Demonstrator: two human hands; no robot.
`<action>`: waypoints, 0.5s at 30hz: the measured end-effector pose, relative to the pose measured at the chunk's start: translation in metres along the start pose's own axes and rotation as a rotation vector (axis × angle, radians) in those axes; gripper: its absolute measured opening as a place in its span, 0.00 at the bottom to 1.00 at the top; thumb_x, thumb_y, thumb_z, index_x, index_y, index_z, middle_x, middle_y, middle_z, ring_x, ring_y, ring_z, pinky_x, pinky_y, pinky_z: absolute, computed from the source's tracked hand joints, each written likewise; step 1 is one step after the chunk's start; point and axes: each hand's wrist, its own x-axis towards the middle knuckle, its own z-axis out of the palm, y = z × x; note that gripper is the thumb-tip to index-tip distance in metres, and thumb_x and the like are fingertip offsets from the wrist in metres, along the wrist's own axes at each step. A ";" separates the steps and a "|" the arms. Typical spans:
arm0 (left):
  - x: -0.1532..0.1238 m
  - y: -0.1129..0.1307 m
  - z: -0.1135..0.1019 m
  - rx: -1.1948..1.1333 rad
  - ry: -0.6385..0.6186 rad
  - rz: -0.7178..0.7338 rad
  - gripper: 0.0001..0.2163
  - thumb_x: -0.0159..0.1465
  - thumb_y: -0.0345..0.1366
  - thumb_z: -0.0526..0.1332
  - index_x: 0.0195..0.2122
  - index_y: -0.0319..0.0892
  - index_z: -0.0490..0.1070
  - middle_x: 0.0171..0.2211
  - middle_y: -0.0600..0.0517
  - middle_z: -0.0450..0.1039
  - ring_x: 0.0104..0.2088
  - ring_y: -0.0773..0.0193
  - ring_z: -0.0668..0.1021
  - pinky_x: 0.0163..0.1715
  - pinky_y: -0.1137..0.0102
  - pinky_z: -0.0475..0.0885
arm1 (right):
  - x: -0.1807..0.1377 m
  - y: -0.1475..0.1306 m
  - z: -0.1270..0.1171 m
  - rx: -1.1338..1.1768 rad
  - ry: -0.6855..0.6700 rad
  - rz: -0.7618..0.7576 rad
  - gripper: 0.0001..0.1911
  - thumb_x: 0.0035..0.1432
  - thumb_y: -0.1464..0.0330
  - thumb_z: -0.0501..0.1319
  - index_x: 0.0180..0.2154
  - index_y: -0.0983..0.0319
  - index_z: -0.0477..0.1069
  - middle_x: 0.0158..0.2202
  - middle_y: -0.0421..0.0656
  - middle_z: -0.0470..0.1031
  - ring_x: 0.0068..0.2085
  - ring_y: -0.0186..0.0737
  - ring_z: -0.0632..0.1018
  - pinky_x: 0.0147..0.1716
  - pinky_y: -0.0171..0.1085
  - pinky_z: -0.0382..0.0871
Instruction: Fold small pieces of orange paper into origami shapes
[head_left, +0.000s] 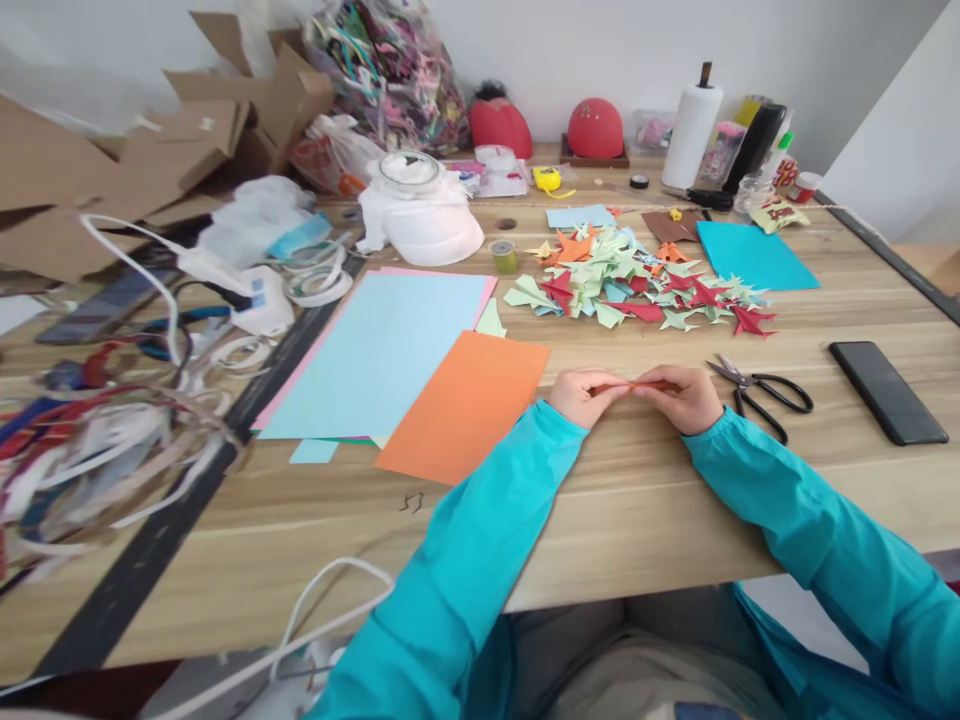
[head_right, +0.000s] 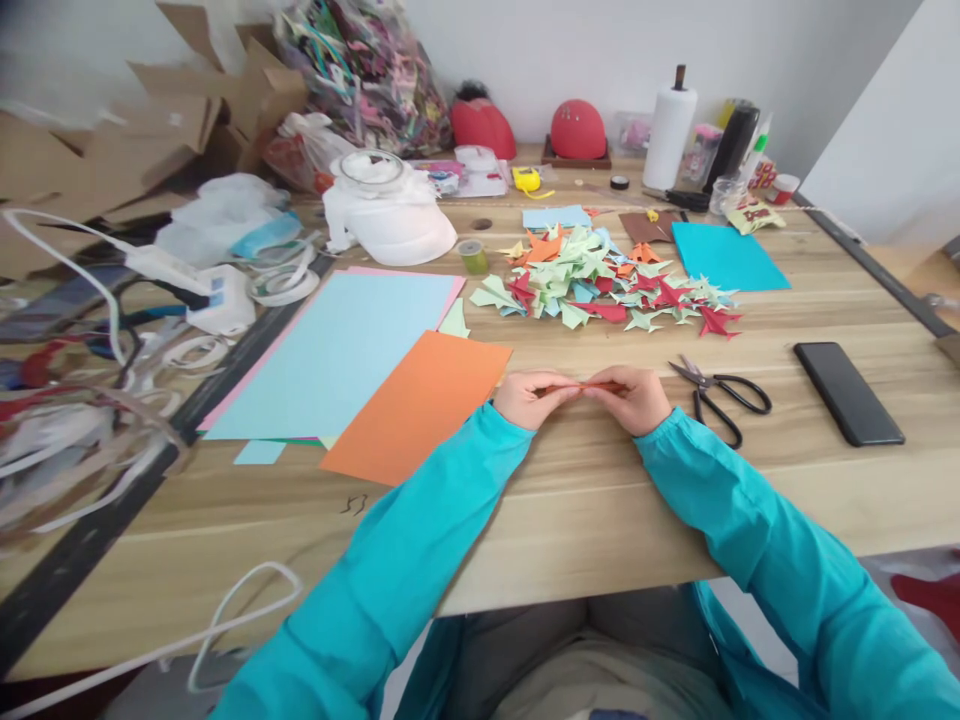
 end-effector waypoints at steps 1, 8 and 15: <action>0.000 0.000 0.001 -0.041 0.012 -0.043 0.06 0.52 0.36 0.62 0.29 0.40 0.76 0.30 0.49 0.77 0.32 0.64 0.77 0.34 0.71 0.72 | 0.001 0.002 -0.001 0.071 0.030 0.076 0.10 0.46 0.62 0.64 0.28 0.63 0.74 0.26 0.45 0.76 0.27 0.38 0.76 0.29 0.37 0.71; 0.002 0.005 0.004 -0.470 0.100 -0.335 0.17 0.49 0.41 0.64 0.37 0.35 0.73 0.29 0.48 0.76 0.21 0.66 0.76 0.23 0.70 0.75 | 0.005 0.008 -0.004 0.495 0.222 0.299 0.25 0.45 0.59 0.64 0.46 0.60 0.68 0.21 0.39 0.74 0.20 0.33 0.74 0.22 0.34 0.69; 0.006 0.008 0.006 -0.638 0.151 -0.398 0.20 0.45 0.42 0.66 0.35 0.36 0.67 0.21 0.52 0.74 0.17 0.66 0.75 0.19 0.72 0.72 | -0.005 -0.009 0.010 0.201 0.000 0.005 0.19 0.54 0.62 0.58 0.48 0.56 0.67 0.37 0.43 0.76 0.39 0.38 0.76 0.41 0.39 0.70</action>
